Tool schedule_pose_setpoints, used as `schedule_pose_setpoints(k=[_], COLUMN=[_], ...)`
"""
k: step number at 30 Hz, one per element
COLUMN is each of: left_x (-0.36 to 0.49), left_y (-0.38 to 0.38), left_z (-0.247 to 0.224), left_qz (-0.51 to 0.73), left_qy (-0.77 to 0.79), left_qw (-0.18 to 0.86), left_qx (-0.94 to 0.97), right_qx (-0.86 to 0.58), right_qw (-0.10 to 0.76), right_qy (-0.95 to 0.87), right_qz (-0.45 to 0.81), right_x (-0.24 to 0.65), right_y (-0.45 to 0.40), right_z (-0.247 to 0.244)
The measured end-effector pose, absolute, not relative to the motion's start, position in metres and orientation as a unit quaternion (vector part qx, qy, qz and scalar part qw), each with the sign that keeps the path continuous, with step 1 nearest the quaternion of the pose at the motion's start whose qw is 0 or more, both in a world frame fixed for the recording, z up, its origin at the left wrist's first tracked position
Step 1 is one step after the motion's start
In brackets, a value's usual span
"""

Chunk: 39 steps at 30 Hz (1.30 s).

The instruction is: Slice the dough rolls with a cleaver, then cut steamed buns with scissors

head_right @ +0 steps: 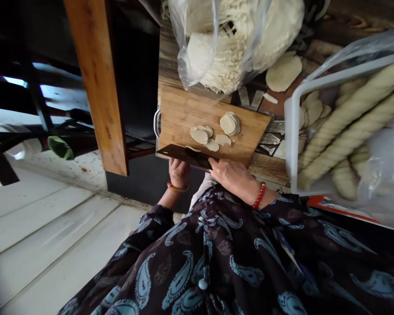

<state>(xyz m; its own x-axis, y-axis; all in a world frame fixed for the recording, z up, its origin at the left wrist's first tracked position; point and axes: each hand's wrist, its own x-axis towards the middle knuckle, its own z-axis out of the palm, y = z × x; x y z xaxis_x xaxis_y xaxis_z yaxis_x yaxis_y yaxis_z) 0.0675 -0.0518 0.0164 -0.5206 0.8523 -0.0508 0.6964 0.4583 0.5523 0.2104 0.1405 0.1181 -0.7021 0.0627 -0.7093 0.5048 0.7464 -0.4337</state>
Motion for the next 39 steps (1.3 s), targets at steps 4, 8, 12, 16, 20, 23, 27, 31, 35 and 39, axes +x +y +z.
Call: schedule_pose_setpoints(k=[4, 8, 12, 16, 20, 23, 27, 31, 35, 39], left_x=[0.068, 0.068, 0.069, 0.06, 0.041, 0.033, 0.032, 0.03, 0.027, 0.022], left_y=[-0.049, -0.046, -0.043, -0.029, 0.0, 0.019, 0.025, 0.022, 0.028, 0.035], left_z=[0.02, 0.028, 0.044, 0.048, 0.033, 0.022, 0.02, 0.026, 0.027, 0.032], left_qz=[0.2, 0.184, 0.181, 0.18, 0.117, 0.087, 0.119, 0.153, 0.204, 0.209], left_qy=[0.844, 0.85, 0.864, 0.899, 0.918, 0.915, 0.911, 0.906, 0.897, 0.88], left_qw=[0.14, 0.164, 0.17, 0.18, 0.248, 0.281, 0.296, 0.305, 0.323, 0.357], left_qx=[0.479, 0.466, 0.438, 0.356, 0.287, 0.275, 0.26, 0.25, 0.223, 0.235], right_qx=[0.164, 0.168, 0.192, 0.279, 0.36, 0.389, 0.414, 0.421, 0.434, 0.428], right_qw=[0.323, 0.25, 0.142, 0.039, 0.011, 0.021, 0.007, 0.015, 0.012, 0.004], right_qy=[0.88, 0.9, 0.901, 0.874, 0.824, 0.788, 0.77, 0.758, 0.755, 0.756], right_qz=[-0.308, -0.315, -0.361, -0.395, -0.438, -0.476, -0.485, -0.498, -0.492, -0.495], right_x=[0.243, 0.274, 0.3, 0.32, 0.329, 0.331, 0.332, 0.334, 0.329, 0.319], right_y=[0.149, 0.154, 0.154, 0.159, 0.167, 0.169, 0.163, 0.156, 0.155, 0.156], right_z=[0.12, 0.122, 0.125, 0.126, 0.133, 0.14, 0.146, 0.148, 0.149, 0.151])
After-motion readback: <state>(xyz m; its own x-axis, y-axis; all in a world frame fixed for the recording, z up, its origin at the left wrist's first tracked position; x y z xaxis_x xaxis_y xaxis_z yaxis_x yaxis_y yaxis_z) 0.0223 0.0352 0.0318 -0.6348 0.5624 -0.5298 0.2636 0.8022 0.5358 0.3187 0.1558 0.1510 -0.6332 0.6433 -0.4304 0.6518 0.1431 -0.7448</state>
